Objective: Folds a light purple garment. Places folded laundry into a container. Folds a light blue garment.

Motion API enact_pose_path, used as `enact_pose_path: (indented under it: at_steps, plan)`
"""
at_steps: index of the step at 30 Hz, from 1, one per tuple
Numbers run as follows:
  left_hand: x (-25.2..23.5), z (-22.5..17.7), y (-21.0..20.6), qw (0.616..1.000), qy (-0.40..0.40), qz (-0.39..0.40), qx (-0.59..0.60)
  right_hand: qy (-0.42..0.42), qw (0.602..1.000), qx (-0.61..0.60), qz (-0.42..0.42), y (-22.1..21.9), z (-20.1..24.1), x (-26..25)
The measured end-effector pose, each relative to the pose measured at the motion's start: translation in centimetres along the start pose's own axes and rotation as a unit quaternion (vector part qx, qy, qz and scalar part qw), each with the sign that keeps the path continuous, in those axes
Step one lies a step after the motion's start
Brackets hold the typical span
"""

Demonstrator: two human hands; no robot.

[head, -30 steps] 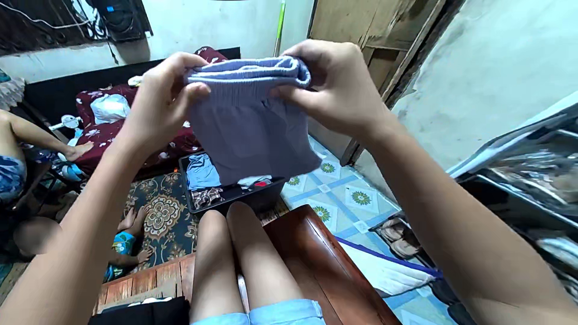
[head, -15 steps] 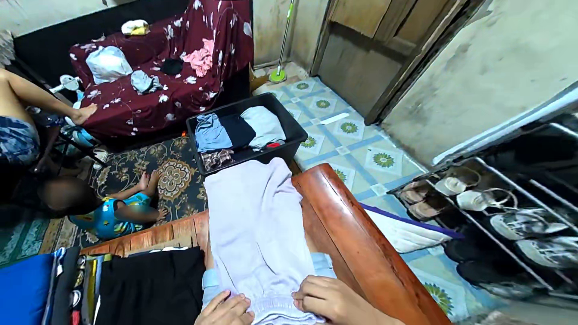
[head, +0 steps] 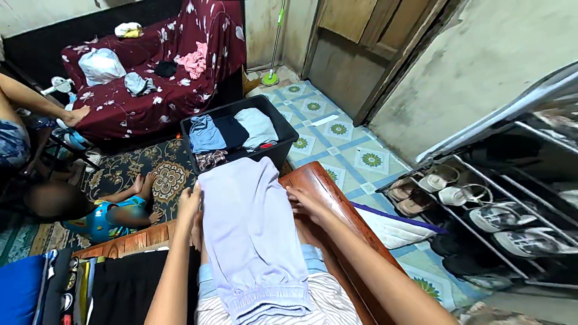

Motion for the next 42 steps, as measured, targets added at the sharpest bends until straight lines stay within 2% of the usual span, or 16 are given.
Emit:
enact_pose_path:
  at_steps: [2, 3, 7, 9, 12, 16, 20, 23, 26, 28, 31, 33, 35, 38, 42]
  plan:
    - [-3.2, 1.2, -2.1, 0.998, 0.063, -0.01, 0.014, -0.042, 0.997, -0.06, 0.007, -2.0, -0.6, -1.3]
    - [-4.0, 1.3, -2.5, 0.998, 0.066, -0.018, 0.017, -0.044, 0.995, -0.089, 0.002, -2.3, -0.6, -1.4]
    - [-4.5, -0.4, -0.7, 0.996, -0.018, -0.079, 0.023, -0.002, 0.979, -0.201, -0.038, 0.1, -0.8, -2.8]
    - [-3.9, -1.2, 0.4, 0.993, -0.055, -0.1, 0.017, 0.057, 0.978, -0.178, -0.091, 2.3, -0.1, -2.4]
    - [-3.7, -2.1, 0.9, 0.99, -0.08, -0.118, -0.003, 0.123, 0.976, -0.135, -0.12, 4.1, 2.2, -1.7]
    - [-4.2, -2.2, 1.1, 0.988, -0.071, -0.124, -0.049, 0.117, 0.982, -0.058, -0.139, 5.2, 3.3, -1.6]
    - [-5.2, -0.8, 0.8, 0.985, -0.042, -0.108, -0.126, 0.056, 0.991, 0.023, -0.121, 5.0, 1.1, -3.2]
    - [-5.7, -0.4, 0.2, 0.987, -0.034, -0.094, -0.124, 0.078, 0.989, 0.063, -0.108, 4.8, 1.3, -3.9]
    - [-6.3, -0.1, -0.5, 0.996, -0.056, -0.051, -0.047, 0.142, 0.983, 0.075, -0.091, 4.4, 4.0, -4.5]
    - [-6.6, -0.3, -0.9, 0.997, -0.077, -0.01, 0.003, 0.201, 0.976, 0.074, -0.046, 2.9, 6.6, -6.0]
    - [-6.9, -1.1, -1.3, 0.991, -0.124, 0.046, -0.011, 0.213, 0.972, 0.081, 0.063, -0.6, 9.8, -8.3]
    - [-6.7, -1.4, -1.4, 0.987, -0.133, 0.07, -0.064, 0.213, 0.966, 0.11, 0.095, -2.0, 11.1, -9.4]
    - [-6.4, -2.0, -0.8, 0.984, -0.137, 0.065, -0.094, 0.237, 0.957, 0.132, 0.102, -2.5, 12.5, -9.8]
    - [-6.2, -3.2, 0.2, 0.982, -0.166, 0.046, -0.078, 0.298, 0.94, 0.13, 0.1, -2.0, 14.8, -8.6]
    - [-5.9, -4.4, 0.9, 0.975, -0.198, 0.0, -0.1, 0.351, 0.926, 0.112, 0.08, -1.4, 15.9, -8.4]
Point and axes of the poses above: each hand's wrist, its own x-axis away from the middle knuckle, its own y-axis out of the back of the hand, z = x × y, the point moved 9 cm from there along -x, towards the middle knuckle, and after that the axes turned 6 degrees about x, right-handed, at the moved point
